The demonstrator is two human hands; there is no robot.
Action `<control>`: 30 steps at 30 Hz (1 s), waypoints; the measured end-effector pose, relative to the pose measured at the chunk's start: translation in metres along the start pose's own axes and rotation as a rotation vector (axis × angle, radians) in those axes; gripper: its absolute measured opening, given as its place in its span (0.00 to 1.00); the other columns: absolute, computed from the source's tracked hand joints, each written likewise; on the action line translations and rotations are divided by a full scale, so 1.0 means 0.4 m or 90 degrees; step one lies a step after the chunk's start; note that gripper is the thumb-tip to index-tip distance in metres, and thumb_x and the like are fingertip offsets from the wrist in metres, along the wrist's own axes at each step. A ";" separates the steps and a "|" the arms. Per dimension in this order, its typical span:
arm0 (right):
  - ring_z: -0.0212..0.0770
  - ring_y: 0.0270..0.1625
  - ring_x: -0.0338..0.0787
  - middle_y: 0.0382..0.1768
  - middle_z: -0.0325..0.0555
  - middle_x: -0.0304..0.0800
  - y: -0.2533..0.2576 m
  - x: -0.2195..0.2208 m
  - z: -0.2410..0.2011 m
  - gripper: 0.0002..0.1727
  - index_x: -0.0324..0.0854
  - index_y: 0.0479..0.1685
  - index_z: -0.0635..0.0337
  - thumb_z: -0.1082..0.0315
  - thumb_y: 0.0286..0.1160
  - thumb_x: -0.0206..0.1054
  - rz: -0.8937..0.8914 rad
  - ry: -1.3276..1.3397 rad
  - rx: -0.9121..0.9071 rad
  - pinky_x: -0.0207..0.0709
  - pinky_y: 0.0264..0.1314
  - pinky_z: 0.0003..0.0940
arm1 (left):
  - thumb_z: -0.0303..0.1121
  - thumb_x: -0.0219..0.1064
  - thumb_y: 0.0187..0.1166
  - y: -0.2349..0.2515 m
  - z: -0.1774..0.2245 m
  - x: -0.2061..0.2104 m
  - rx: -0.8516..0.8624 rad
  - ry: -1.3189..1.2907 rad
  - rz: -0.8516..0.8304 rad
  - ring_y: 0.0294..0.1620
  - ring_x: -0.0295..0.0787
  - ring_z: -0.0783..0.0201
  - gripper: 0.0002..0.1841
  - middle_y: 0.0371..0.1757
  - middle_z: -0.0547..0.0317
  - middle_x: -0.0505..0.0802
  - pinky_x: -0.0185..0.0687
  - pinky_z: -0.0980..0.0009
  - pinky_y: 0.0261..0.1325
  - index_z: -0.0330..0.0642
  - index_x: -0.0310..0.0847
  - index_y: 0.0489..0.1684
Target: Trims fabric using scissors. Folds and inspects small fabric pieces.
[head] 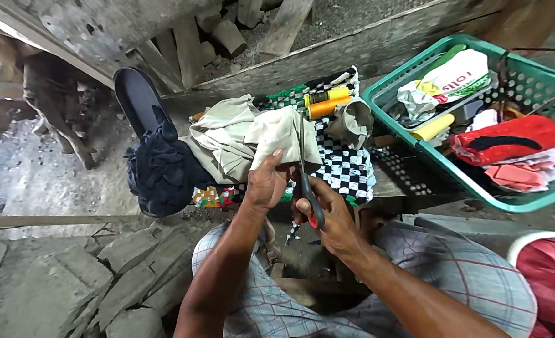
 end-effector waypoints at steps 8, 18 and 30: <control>0.35 0.28 0.84 0.38 0.47 0.86 -0.002 -0.002 -0.006 0.36 0.74 0.73 0.66 0.51 0.72 0.77 0.020 -0.008 -0.009 0.83 0.29 0.27 | 0.39 0.53 0.90 0.002 -0.005 0.001 0.002 -0.003 -0.003 0.64 0.87 0.59 0.16 0.63 0.53 0.89 0.82 0.55 0.71 0.45 0.78 0.67; 0.37 0.29 0.86 0.39 0.49 0.87 -0.004 0.002 0.004 0.34 0.74 0.73 0.68 0.54 0.74 0.76 -0.010 0.022 0.001 0.85 0.31 0.29 | 0.39 0.52 0.89 0.002 -0.001 -0.008 0.010 0.001 0.039 0.64 0.87 0.59 0.15 0.62 0.53 0.89 0.83 0.54 0.70 0.46 0.78 0.65; 0.37 0.32 0.87 0.41 0.49 0.87 -0.009 0.009 0.003 0.35 0.73 0.72 0.68 0.52 0.75 0.75 -0.046 0.041 0.041 0.86 0.33 0.30 | 0.40 0.54 0.89 0.003 0.005 -0.015 0.025 0.008 0.065 0.64 0.87 0.57 0.15 0.62 0.53 0.90 0.82 0.52 0.70 0.47 0.78 0.66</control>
Point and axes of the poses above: each hand's wrist, its own y-axis towards the middle knuckle, its own x-axis out of the palm, z = x × y, the point moved 4 cm from there along y, towards the middle knuckle
